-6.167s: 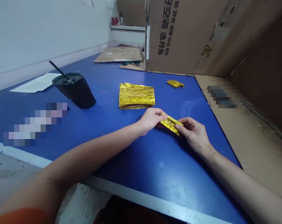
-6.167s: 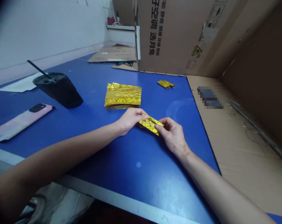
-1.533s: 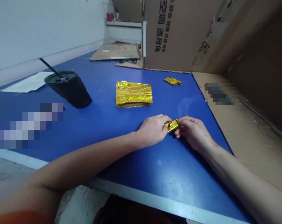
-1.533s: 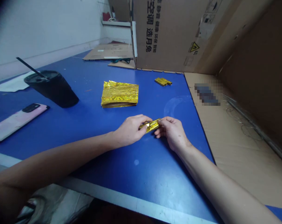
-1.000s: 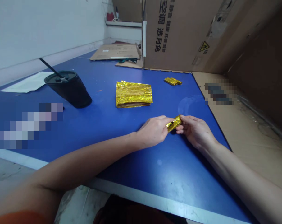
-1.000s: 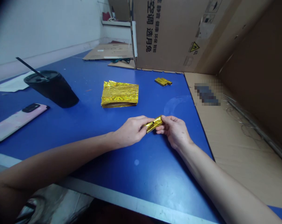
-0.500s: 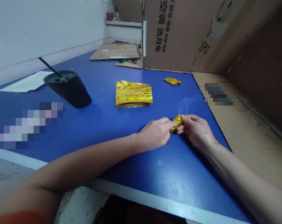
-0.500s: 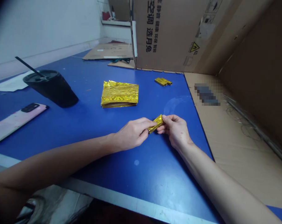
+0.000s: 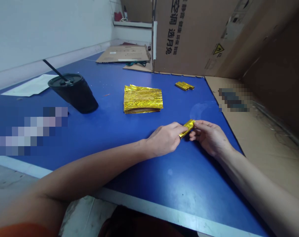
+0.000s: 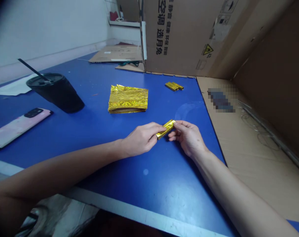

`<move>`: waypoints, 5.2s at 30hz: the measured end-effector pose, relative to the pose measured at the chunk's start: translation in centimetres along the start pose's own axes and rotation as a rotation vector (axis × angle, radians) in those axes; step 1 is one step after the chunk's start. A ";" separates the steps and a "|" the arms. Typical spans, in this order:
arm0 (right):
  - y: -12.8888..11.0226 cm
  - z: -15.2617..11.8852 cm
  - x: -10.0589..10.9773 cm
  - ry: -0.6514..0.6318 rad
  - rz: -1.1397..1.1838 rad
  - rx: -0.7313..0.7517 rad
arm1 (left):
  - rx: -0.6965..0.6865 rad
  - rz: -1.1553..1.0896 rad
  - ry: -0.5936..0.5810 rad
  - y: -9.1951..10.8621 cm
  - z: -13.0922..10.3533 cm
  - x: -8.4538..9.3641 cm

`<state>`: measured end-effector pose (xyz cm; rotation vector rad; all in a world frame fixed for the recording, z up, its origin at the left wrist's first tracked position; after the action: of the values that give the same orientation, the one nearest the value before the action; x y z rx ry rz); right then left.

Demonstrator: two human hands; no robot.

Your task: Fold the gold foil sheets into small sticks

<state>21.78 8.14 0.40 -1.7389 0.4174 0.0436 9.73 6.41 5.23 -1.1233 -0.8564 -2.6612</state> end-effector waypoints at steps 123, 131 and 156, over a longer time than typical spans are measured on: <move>-2.0 -1.8 -2.2 -0.186 -0.395 0.399 | 0.599 -0.786 -0.066 -4.3 0.8 -1.3; -0.8 -1.5 -2.5 -0.302 -0.362 0.294 | 0.773 -0.825 -0.121 -4.7 -0.1 -2.1; -0.2 -0.9 -2.1 -0.293 -0.162 0.129 | 0.801 -1.020 -0.210 -3.6 -0.3 -2.7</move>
<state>19.73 7.88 1.34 -1.6028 0.0630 0.1496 10.30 9.00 1.58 -0.8408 -2.7848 -2.2207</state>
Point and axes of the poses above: each hand's wrist, its own z-axis towards the middle knuckle, its own x-axis out of the back of the hand, y = z × x, the point moved 9 cm from there along z, towards the middle knuckle, and after that the axes turned 6 degrees about y, right-handed, at the moved point
